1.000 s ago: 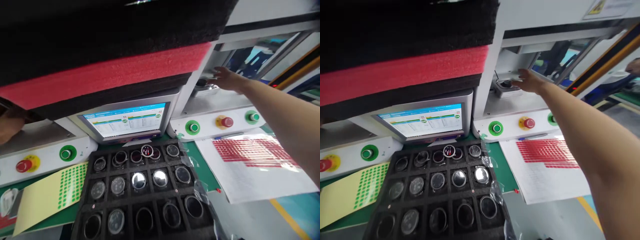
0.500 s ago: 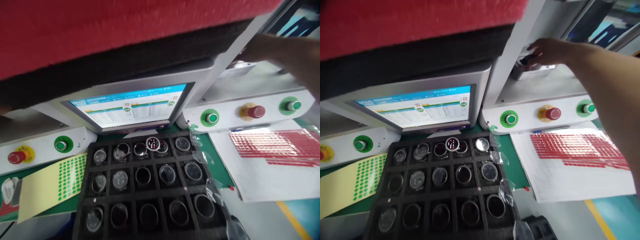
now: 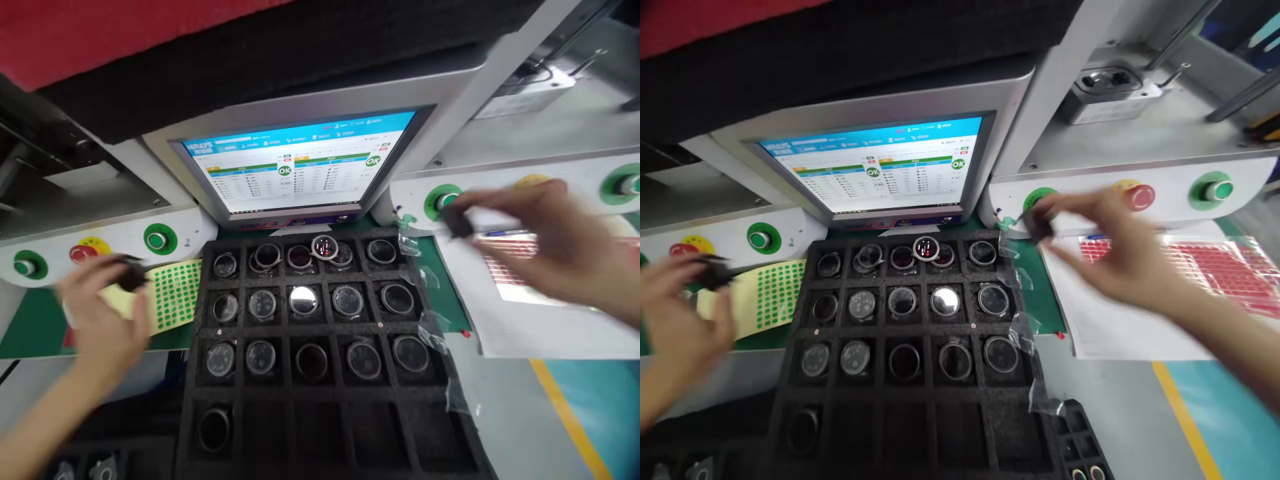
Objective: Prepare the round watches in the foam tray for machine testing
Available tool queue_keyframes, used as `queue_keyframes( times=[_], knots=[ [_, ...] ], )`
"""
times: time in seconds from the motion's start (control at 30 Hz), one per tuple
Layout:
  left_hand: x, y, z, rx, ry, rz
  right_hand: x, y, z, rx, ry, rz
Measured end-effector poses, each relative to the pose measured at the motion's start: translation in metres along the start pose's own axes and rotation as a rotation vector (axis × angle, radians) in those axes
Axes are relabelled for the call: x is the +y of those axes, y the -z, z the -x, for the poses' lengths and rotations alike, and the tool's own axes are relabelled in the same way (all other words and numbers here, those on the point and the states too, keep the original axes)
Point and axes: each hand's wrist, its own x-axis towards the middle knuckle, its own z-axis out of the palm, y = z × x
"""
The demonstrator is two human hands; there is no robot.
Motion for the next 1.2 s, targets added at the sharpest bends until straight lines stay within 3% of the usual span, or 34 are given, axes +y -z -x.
queue_keyframes(
  times=[0.03,0.1,0.17,0.23,0.37,0.47,0.53,0.63,0.73,0.9,1.0,1.1,1.2],
  knots=[
    [0.014,-0.007,0.015,-0.086,-0.071,0.012,-0.022,-0.006,0.014,-0.092,0.160,-0.011],
    [0.047,-0.025,0.041,-0.373,-0.251,0.080,-0.064,-0.022,0.036,-0.252,0.452,0.005],
    [0.075,-0.038,0.055,-0.434,-0.459,0.106,-0.095,-0.038,0.048,-0.316,0.532,0.001],
    [0.090,-0.043,0.054,-0.463,-0.529,0.107,-0.109,-0.048,0.050,-0.364,0.473,-0.080],
    [0.086,-0.040,0.024,-0.533,-0.397,0.202,-0.101,-0.048,0.032,-0.368,0.370,-0.174],
    [0.077,-0.054,-0.007,-0.500,-0.280,0.139,-0.087,-0.054,0.007,-0.234,0.323,-0.073],
    [0.074,-0.069,-0.023,-0.547,-0.230,0.068,-0.083,-0.066,-0.009,-0.196,0.267,0.045],
    [0.074,-0.086,-0.039,-0.669,-0.187,0.018,-0.084,-0.085,-0.024,-0.263,0.106,0.161],
    [0.075,-0.090,-0.045,-0.717,-0.141,0.040,-0.087,-0.095,-0.029,-0.303,0.013,0.179],
    [0.078,-0.084,-0.047,-0.718,-0.123,0.053,-0.087,-0.103,-0.032,-0.278,0.030,0.182],
    [0.071,-0.064,-0.042,-0.670,-0.110,0.041,-0.088,-0.101,-0.036,-0.264,0.079,0.169],
    [0.043,-0.025,-0.039,-0.581,-0.054,-0.008,-0.092,-0.083,-0.029,-0.225,0.171,0.092],
    [-0.009,0.015,-0.050,-0.480,0.089,-0.130,-0.090,-0.057,-0.008,-0.129,0.155,-0.060]
  ],
)
